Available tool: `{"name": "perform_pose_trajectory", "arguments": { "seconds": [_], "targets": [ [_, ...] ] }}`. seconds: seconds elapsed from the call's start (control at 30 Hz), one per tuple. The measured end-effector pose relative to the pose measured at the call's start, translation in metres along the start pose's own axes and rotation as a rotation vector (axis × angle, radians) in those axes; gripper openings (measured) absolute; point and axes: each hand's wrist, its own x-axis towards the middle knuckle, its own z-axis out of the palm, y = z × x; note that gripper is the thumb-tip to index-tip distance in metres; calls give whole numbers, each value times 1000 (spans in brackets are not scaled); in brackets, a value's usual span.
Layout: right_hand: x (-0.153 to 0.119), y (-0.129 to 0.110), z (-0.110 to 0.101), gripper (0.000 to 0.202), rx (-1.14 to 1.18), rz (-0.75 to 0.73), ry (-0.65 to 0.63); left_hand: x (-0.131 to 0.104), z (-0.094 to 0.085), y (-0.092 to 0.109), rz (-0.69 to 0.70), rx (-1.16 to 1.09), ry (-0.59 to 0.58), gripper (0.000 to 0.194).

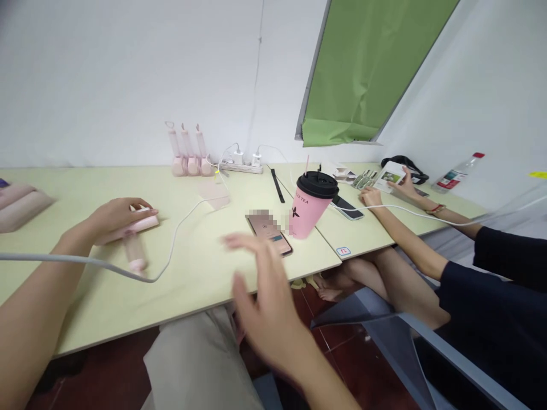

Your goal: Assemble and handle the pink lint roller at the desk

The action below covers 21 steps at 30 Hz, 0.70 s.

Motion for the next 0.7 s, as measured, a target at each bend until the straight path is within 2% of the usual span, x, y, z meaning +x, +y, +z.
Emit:
{"name": "perform_pose_trajectory", "arguments": {
  "seconds": [0.03,0.07,0.13,0.23,0.3,0.37,0.47,0.57,0.7],
  "targets": [
    [15,7,4,48,-109,27,133,-3,0,-5,-21,-15,49,75],
    [32,16,7,50,-208,45,194,-4,0,-9,-50,-23,92,76],
    [65,36,13,59,-341,129,189,-6,-3,-18,-112,-48,127,77],
    [94,55,22,72,-422,270,137,-4,-8,-31,-170,-119,2,83],
    [99,59,26,74,-449,316,96,-2,-10,-40,-197,-111,-113,87],
    [99,59,27,73,-475,326,80,-1,-11,-46,-226,-68,-167,90],
    [101,60,29,73,-512,293,94,-2,-11,-47,-195,-75,-161,89],
    [106,63,33,79,-550,269,100,-4,-11,-43,-149,-188,-154,87],
    [111,65,38,67,-577,270,103,-6,-10,-39,-114,-272,-188,90]
  ]
}}
